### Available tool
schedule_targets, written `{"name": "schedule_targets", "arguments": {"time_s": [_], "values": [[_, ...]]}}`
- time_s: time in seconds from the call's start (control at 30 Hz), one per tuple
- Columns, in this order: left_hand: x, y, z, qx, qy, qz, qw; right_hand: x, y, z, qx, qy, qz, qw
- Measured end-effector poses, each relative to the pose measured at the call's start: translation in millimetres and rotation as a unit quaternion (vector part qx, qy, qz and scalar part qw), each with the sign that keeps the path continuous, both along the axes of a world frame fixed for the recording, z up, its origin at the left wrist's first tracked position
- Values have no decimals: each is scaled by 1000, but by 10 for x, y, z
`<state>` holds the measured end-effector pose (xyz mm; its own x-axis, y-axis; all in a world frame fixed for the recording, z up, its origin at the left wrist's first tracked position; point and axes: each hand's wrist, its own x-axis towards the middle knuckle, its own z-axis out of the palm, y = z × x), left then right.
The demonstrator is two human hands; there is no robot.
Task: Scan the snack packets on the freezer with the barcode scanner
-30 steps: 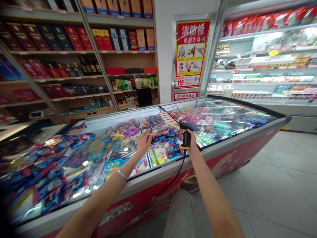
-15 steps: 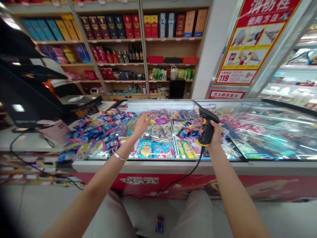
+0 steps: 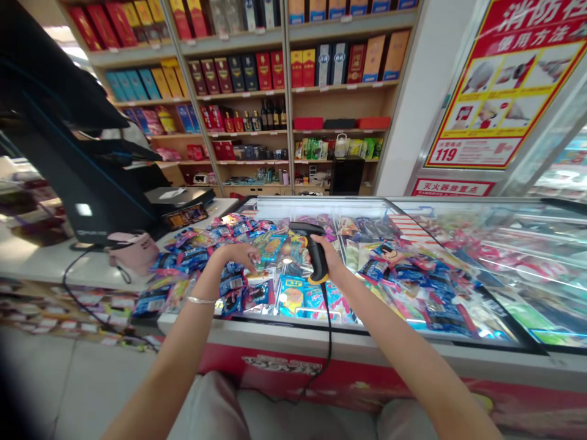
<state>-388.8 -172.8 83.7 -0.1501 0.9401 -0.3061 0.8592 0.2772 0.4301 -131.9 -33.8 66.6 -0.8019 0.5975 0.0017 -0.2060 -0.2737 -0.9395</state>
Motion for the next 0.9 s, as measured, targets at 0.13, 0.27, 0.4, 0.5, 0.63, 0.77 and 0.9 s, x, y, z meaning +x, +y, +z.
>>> {"name": "schedule_targets", "arguments": {"time_s": [0.13,0.27,0.4,0.5,0.63,0.77,0.9], "values": [[10,92,-50,-83,57,-15,995,-190,-60,-170,-93,-21,12,995],[2,98,-136,-79,81,-38,993,-211,-82,-284,-117,-44,19,992],[-10,99,-219,15,121,-45,992,-161,-80,-265,-130,-44,15,990],[19,137,-293,126,148,-1,981,-137,-97,-245,-138,-19,4,990],[106,206,-402,263,38,41,963,-134,-147,-279,-196,-1,-26,980],[127,221,-435,337,-85,99,932,-144,-135,-316,-225,-42,-51,972],[63,166,-355,374,-227,234,868,-112,-47,-270,-102,-64,-74,990]]}}
